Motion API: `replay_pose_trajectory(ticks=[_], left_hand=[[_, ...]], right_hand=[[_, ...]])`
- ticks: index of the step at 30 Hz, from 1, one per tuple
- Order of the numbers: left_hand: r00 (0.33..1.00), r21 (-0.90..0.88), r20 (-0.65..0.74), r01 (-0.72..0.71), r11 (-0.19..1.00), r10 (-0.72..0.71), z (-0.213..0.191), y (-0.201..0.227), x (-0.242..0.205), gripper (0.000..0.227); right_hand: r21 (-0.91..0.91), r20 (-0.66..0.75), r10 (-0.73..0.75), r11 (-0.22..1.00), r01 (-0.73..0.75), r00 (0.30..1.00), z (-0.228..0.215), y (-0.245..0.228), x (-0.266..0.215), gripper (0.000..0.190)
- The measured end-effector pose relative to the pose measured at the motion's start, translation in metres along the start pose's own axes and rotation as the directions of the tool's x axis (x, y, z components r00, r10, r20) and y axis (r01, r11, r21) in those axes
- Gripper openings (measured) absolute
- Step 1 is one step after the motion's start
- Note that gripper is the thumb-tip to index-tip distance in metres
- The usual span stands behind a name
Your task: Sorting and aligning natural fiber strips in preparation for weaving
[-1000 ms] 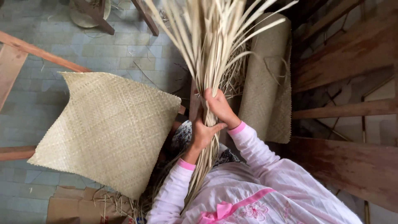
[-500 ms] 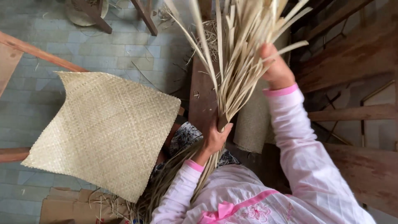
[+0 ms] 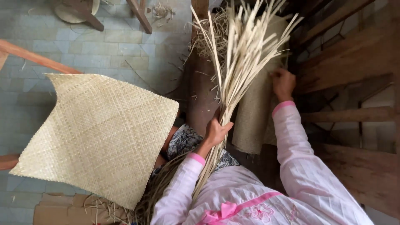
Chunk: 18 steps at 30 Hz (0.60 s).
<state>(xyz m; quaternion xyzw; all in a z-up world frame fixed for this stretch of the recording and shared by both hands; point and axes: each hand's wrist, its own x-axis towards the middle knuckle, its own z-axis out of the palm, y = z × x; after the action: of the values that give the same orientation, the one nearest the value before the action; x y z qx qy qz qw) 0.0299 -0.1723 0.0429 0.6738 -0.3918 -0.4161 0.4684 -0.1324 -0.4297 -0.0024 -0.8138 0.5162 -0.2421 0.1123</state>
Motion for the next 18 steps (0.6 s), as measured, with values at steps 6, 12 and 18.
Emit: replay_pose_trajectory(ticks=[6,12,18], left_hand=[[0.965,-0.025,-0.181,-0.198,0.98,0.19,-0.006,0.041,-0.025,0.053],[0.993,0.038,0.092,-0.073,0.997,0.069,0.032,0.015,-0.009,0.062],[0.828,0.475,0.488,0.014,0.88,-0.276,0.059,-0.006,-0.008,0.05]], right_hand=[[0.674,-0.291,0.213,0.738,0.042,0.933,-0.116,-0.035,0.003,0.013],[0.513,-0.773,0.142,0.713,0.478,0.618,-0.217,-0.088,-0.023,0.013],[0.451,-0.715,-0.1,0.69,0.566,0.692,-0.222,-0.109,-0.022,0.014]])
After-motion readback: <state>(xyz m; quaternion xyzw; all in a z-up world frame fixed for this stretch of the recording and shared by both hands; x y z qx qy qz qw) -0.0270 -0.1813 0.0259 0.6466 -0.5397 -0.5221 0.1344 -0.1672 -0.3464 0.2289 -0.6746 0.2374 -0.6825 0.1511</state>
